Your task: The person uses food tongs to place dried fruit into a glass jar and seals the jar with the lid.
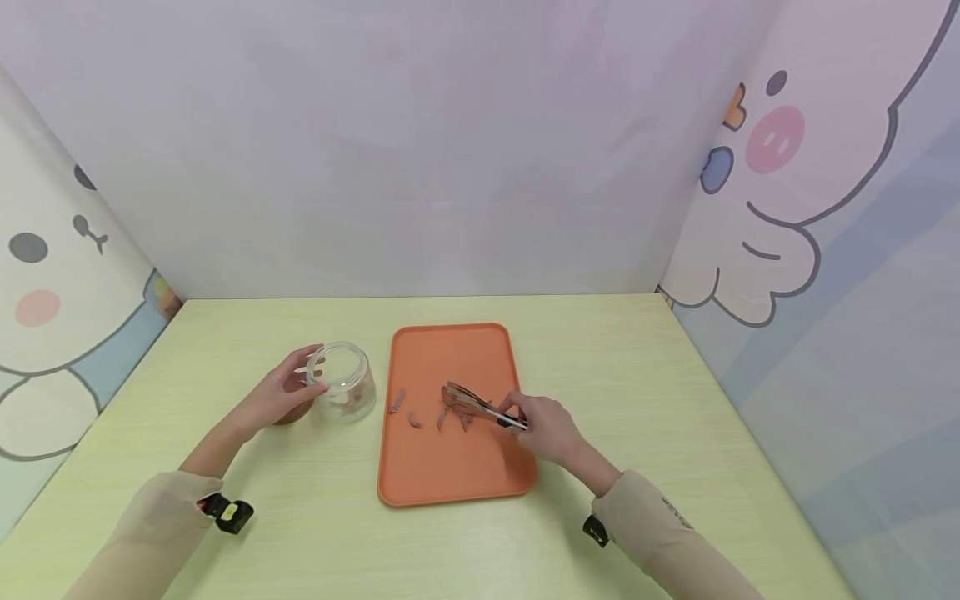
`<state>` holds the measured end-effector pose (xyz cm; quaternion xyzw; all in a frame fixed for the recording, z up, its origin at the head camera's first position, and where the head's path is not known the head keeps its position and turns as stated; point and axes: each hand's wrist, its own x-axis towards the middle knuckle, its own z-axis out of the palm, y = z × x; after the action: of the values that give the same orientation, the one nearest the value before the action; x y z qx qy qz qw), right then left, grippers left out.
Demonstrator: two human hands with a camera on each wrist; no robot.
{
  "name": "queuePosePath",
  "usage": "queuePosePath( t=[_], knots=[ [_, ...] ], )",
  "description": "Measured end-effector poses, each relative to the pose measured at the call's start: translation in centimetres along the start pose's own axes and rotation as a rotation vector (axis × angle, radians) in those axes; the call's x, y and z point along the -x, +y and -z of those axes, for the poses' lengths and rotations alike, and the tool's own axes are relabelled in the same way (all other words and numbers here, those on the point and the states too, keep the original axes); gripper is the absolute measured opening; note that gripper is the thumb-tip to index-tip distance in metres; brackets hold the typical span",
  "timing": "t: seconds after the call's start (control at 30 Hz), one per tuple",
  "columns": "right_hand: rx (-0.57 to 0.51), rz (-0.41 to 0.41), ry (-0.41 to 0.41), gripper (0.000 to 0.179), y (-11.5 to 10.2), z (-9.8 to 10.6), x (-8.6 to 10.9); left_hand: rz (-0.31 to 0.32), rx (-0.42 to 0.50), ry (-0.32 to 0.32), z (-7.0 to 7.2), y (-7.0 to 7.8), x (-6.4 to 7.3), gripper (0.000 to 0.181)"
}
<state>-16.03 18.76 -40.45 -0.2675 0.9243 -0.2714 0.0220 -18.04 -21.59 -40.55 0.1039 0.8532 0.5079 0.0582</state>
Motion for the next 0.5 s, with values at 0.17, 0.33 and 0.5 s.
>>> queuePosePath(
  t=[0.17,0.33,0.5],
  knots=[
    [-0.007,-0.005,-0.004,0.025,-0.04,-0.13,0.06,0.001,-0.007,0.002,-0.01,-0.05,0.00,0.070],
    [-0.009,-0.003,-0.006,0.027,0.00,-0.25,0.09,0.002,-0.012,0.004,-0.03,-0.08,-0.03,0.070],
    [-0.016,0.005,-0.003,0.029,0.19,-0.44,0.12,-0.001,-0.010,0.004,-0.03,-0.10,-0.03,0.070]
  ],
)
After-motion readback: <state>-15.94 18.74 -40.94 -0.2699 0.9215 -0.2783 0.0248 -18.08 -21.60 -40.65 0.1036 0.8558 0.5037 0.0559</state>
